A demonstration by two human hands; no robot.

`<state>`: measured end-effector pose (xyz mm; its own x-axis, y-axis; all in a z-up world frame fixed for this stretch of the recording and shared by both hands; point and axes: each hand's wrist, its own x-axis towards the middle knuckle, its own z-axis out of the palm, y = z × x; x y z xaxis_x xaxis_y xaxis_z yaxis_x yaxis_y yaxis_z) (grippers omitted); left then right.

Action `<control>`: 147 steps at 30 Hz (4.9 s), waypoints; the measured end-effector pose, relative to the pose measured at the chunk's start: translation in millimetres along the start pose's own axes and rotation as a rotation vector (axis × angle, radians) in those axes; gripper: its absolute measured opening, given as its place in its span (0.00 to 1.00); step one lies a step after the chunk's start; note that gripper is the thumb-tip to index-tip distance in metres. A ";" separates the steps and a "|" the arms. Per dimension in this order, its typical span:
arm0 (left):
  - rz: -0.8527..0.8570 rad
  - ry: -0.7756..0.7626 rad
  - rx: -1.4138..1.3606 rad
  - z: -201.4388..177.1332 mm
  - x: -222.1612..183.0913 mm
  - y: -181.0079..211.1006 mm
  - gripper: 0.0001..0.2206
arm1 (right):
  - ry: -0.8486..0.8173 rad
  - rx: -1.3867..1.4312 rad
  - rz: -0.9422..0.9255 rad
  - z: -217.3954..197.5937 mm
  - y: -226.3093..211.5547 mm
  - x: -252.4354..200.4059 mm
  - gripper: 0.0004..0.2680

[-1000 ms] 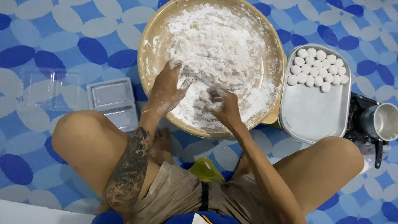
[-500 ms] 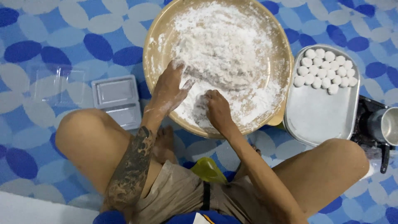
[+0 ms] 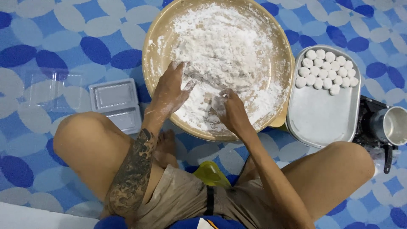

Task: The person is pinching off small pieces of dough from a large bowl, rolling them into balls between their palms, and placing them onto a metal tray.

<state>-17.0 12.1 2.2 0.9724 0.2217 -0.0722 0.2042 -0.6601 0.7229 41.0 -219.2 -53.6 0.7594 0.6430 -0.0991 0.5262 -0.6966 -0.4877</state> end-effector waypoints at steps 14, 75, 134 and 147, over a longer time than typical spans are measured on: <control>0.021 -0.053 0.032 -1.4 1.9 16.9 0.24 | -0.001 -0.160 -0.141 54.1 53.6 -1.9 0.09; 0.006 -0.259 0.168 26.1 8.2 -14.4 0.25 | 0.084 -0.026 -0.124 60.6 35.7 14.6 0.06; 0.045 -0.138 -0.769 70.6 5.8 1.3 0.17 | 0.335 1.142 0.344 -38.9 50.4 -38.5 0.22; 0.175 -0.056 -0.681 61.2 -6.9 28.8 0.08 | 0.278 1.390 0.347 -17.1 43.6 -28.7 0.09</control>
<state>-10.9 -52.4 -18.6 0.9927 0.1034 0.0626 -0.0541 -0.0829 0.9951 48.7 -273.5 -57.2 0.9013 0.3170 -0.2951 -0.3591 0.1661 -0.9184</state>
